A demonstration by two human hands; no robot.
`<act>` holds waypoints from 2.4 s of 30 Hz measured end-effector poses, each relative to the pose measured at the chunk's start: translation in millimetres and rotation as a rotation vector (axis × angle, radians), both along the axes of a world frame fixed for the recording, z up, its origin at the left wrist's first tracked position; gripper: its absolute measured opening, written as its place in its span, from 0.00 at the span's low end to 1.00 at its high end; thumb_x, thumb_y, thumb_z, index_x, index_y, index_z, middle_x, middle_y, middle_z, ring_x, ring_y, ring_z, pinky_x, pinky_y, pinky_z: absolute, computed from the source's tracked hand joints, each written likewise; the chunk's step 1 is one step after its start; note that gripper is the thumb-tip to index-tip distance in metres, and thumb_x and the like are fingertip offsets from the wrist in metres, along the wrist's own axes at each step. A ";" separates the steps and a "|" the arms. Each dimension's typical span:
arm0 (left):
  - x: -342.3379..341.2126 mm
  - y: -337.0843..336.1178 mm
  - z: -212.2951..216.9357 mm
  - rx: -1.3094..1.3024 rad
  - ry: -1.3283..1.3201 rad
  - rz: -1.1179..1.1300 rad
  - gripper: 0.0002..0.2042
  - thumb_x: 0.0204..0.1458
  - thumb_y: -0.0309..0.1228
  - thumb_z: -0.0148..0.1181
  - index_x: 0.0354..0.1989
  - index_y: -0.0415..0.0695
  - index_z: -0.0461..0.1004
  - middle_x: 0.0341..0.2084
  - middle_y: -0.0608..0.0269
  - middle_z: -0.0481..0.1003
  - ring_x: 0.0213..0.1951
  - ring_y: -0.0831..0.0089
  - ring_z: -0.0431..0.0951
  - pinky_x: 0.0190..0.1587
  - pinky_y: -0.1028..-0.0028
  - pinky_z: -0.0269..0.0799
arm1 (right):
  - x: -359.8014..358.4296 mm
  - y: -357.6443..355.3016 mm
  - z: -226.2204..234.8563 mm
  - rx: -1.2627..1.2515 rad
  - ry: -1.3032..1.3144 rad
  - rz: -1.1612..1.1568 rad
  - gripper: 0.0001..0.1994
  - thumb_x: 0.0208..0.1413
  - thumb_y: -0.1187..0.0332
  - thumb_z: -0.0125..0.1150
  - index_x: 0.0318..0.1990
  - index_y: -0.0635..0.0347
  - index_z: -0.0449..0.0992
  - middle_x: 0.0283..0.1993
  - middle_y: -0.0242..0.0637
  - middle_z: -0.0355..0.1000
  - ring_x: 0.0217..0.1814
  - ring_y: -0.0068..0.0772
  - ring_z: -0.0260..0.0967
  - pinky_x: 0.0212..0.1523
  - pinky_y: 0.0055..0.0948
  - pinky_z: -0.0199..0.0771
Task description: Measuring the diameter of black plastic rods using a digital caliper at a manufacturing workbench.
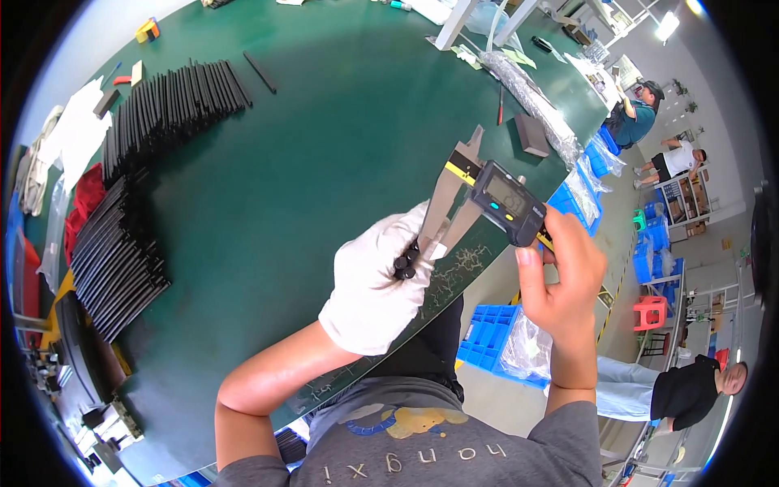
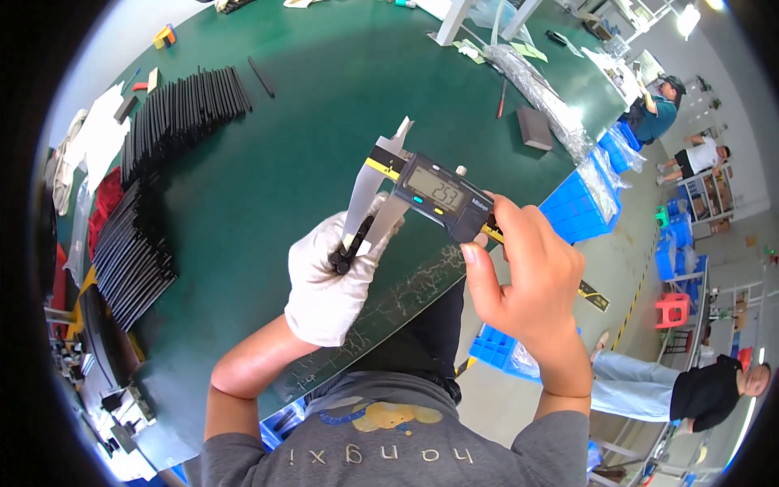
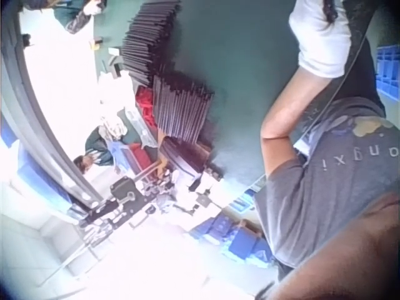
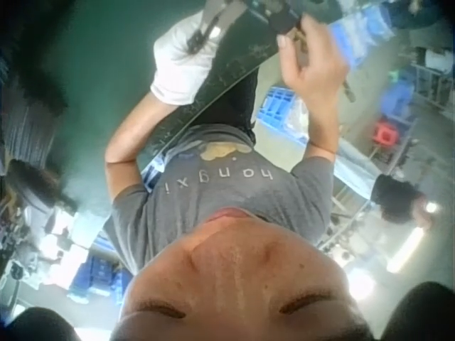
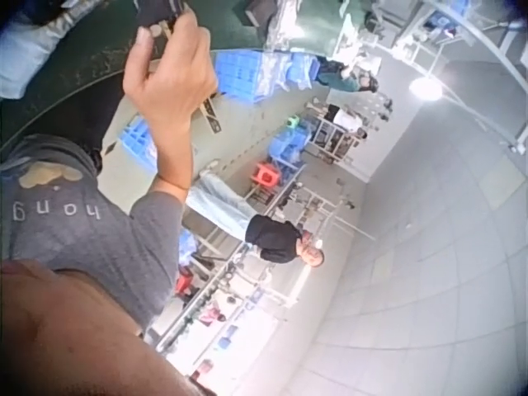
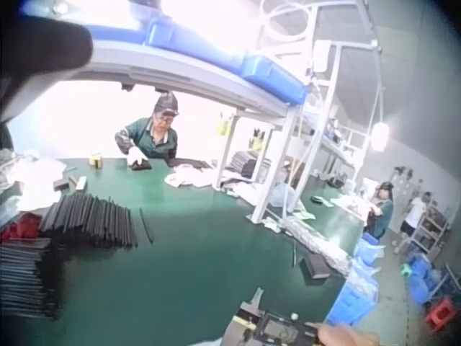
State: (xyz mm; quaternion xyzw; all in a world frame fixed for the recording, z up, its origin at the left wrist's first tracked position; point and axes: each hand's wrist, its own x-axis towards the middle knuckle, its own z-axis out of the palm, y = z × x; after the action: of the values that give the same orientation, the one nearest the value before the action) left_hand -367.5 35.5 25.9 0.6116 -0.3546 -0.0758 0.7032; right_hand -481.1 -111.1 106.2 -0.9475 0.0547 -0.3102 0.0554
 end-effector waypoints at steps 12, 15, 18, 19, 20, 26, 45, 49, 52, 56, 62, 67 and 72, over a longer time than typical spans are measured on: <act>-3.8 -1.6 -4.0 0.059 -0.176 0.131 0.21 0.40 0.18 0.58 0.47 0.45 0.71 0.28 0.59 0.74 0.23 0.67 0.75 0.28 0.75 0.72 | -2.6 4.5 -2.2 0.020 0.053 -0.019 0.16 0.42 0.67 0.66 0.39 0.65 0.72 0.22 0.35 0.65 0.18 0.30 0.61 0.17 0.26 0.59; -7.4 -2.3 5.4 0.109 -0.085 0.192 0.09 0.49 0.22 0.62 0.39 0.40 0.77 0.24 0.65 0.74 0.23 0.81 0.71 0.27 0.81 0.66 | -2.1 6.3 -1.5 0.025 0.056 -0.039 0.15 0.42 0.66 0.67 0.36 0.63 0.72 0.22 0.34 0.65 0.18 0.31 0.62 0.17 0.26 0.59; -6.2 -1.1 6.0 0.080 -0.068 0.164 0.09 0.49 0.22 0.62 0.39 0.40 0.77 0.24 0.65 0.74 0.23 0.80 0.70 0.27 0.81 0.66 | -1.6 7.9 -0.4 0.043 0.058 -0.059 0.15 0.42 0.65 0.68 0.34 0.62 0.72 0.22 0.34 0.66 0.18 0.32 0.63 0.18 0.27 0.60; -5.7 -1.0 6.0 0.091 -0.087 0.172 0.09 0.49 0.22 0.63 0.39 0.40 0.77 0.24 0.65 0.73 0.23 0.80 0.70 0.28 0.80 0.66 | -1.5 8.1 -0.1 0.056 0.066 -0.070 0.14 0.42 0.65 0.68 0.33 0.62 0.72 0.22 0.34 0.68 0.19 0.32 0.64 0.18 0.27 0.61; -5.6 -1.5 5.7 0.100 -0.106 0.177 0.08 0.49 0.22 0.63 0.39 0.40 0.77 0.24 0.65 0.73 0.22 0.79 0.70 0.28 0.80 0.67 | -2.2 7.8 -0.4 0.055 0.063 -0.077 0.14 0.42 0.65 0.68 0.33 0.62 0.72 0.22 0.34 0.68 0.19 0.32 0.64 0.18 0.27 0.61; -1.3 -1.2 -6.4 0.043 -0.259 0.169 0.18 0.39 0.18 0.60 0.42 0.45 0.73 0.28 0.59 0.74 0.22 0.68 0.74 0.27 0.76 0.70 | -4.7 7.0 -3.3 0.112 0.022 -0.099 0.15 0.40 0.63 0.70 0.31 0.61 0.73 0.25 0.35 0.71 0.20 0.34 0.68 0.18 0.27 0.63; -4.5 1.5 3.0 0.098 -0.087 0.089 0.10 0.51 0.23 0.61 0.42 0.41 0.76 0.26 0.66 0.75 0.25 0.81 0.71 0.30 0.80 0.68 | -1.3 3.6 4.1 0.003 0.063 0.012 0.14 0.42 0.65 0.66 0.35 0.61 0.71 0.23 0.35 0.67 0.18 0.35 0.64 0.17 0.28 0.60; -0.3 3.0 0.3 0.101 -0.125 0.024 0.14 0.41 0.22 0.58 0.39 0.45 0.71 0.24 0.60 0.69 0.22 0.65 0.71 0.27 0.72 0.69 | 1.8 2.5 5.8 -0.021 0.061 0.014 0.15 0.41 0.63 0.67 0.34 0.60 0.72 0.22 0.34 0.67 0.18 0.34 0.64 0.17 0.28 0.60; 1.7 3.3 4.2 0.118 -0.155 0.015 0.13 0.42 0.22 0.58 0.39 0.45 0.72 0.23 0.59 0.69 0.22 0.62 0.71 0.27 0.71 0.69 | 4.4 1.6 7.2 -0.025 0.035 0.020 0.15 0.40 0.61 0.69 0.32 0.59 0.72 0.21 0.33 0.66 0.17 0.34 0.64 0.16 0.28 0.59; 2.1 -1.3 3.1 0.068 -0.200 0.048 0.11 0.44 0.22 0.59 0.38 0.45 0.73 0.21 0.60 0.69 0.20 0.62 0.70 0.25 0.70 0.68 | 3.9 1.1 9.4 -0.030 0.026 0.004 0.16 0.38 0.60 0.70 0.29 0.59 0.73 0.19 0.33 0.66 0.16 0.34 0.63 0.16 0.28 0.59; 2.5 2.7 4.1 0.084 -0.206 0.053 0.11 0.46 0.20 0.59 0.39 0.44 0.74 0.20 0.60 0.69 0.19 0.64 0.70 0.24 0.72 0.68 | 4.7 0.8 8.1 -0.047 0.049 0.004 0.16 0.36 0.60 0.71 0.28 0.59 0.73 0.18 0.33 0.65 0.15 0.34 0.62 0.15 0.28 0.58; 4.0 -2.4 -5.9 0.033 -0.282 0.089 0.14 0.45 0.21 0.58 0.43 0.45 0.72 0.24 0.59 0.72 0.22 0.63 0.73 0.26 0.71 0.70 | 0.3 2.9 7.2 -0.026 0.093 -0.005 0.15 0.40 0.64 0.68 0.33 0.60 0.72 0.22 0.35 0.67 0.16 0.36 0.63 0.16 0.29 0.59; 3.0 -2.0 -8.4 0.034 -0.258 0.104 0.18 0.43 0.20 0.56 0.47 0.44 0.70 0.30 0.56 0.74 0.27 0.62 0.76 0.31 0.71 0.73 | -9.7 16.8 2.8 0.139 0.075 -0.071 0.14 0.42 0.71 0.64 0.37 0.63 0.71 0.24 0.38 0.69 0.18 0.34 0.65 0.18 0.27 0.62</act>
State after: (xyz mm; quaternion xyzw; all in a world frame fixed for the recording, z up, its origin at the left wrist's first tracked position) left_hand -364.5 33.5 17.4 0.6457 -0.4085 0.0338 0.6443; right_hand -490.8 -94.3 109.0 -0.9498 0.1117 -0.2715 0.1079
